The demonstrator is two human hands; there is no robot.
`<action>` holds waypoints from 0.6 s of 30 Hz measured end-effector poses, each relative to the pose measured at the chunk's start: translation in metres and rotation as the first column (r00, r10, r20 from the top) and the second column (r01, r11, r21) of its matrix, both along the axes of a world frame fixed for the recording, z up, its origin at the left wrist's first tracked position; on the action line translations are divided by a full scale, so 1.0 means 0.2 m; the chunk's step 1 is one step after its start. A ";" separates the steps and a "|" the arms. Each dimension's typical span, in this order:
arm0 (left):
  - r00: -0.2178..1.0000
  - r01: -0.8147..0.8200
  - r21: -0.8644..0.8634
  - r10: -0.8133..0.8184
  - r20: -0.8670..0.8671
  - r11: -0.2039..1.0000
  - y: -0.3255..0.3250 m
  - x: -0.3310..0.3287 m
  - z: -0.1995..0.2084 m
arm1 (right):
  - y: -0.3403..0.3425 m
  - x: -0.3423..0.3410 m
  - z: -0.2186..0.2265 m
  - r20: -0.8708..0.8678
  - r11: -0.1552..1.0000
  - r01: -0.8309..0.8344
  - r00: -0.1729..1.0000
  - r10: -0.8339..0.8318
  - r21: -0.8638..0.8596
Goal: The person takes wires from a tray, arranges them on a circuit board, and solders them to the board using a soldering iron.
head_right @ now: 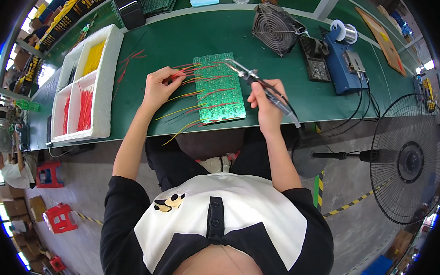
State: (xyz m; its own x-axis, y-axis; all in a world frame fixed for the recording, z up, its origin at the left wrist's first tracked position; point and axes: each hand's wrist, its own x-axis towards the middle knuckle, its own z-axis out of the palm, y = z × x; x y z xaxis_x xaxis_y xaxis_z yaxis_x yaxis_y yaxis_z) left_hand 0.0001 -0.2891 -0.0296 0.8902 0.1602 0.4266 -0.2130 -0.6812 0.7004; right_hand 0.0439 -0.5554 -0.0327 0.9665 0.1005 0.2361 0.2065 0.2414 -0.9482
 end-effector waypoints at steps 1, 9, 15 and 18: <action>1.000 0.009 0.004 -0.009 0.014 1.000 -0.01 0.00 0.01 | 0.02 -0.01 0.02 0.017 0.999 -0.025 1.000 0.025 -0.023; 1.000 0.014 0.025 -0.015 0.019 1.000 -0.01 0.00 -0.01 | 0.08 0.01 0.01 0.014 0.985 -0.141 0.990 0.143 -0.100; 1.000 0.020 0.048 -0.020 -0.004 0.999 0.00 0.00 0.00 | 0.10 0.02 0.01 0.047 0.975 -0.170 0.983 0.178 -0.140; 1.000 0.023 0.060 -0.023 0.003 0.998 0.00 0.01 0.00 | 0.09 0.02 0.00 0.044 0.972 -0.185 0.980 0.193 -0.145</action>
State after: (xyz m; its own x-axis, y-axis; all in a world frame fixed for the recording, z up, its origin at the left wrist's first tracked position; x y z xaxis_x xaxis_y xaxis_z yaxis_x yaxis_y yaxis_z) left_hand 0.0014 -0.2893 -0.0303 0.8915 0.1139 0.4385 -0.2317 -0.7170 0.6574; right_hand 0.0486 -0.5364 -0.0322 0.9122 0.3160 0.2610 0.2246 0.1473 -0.9633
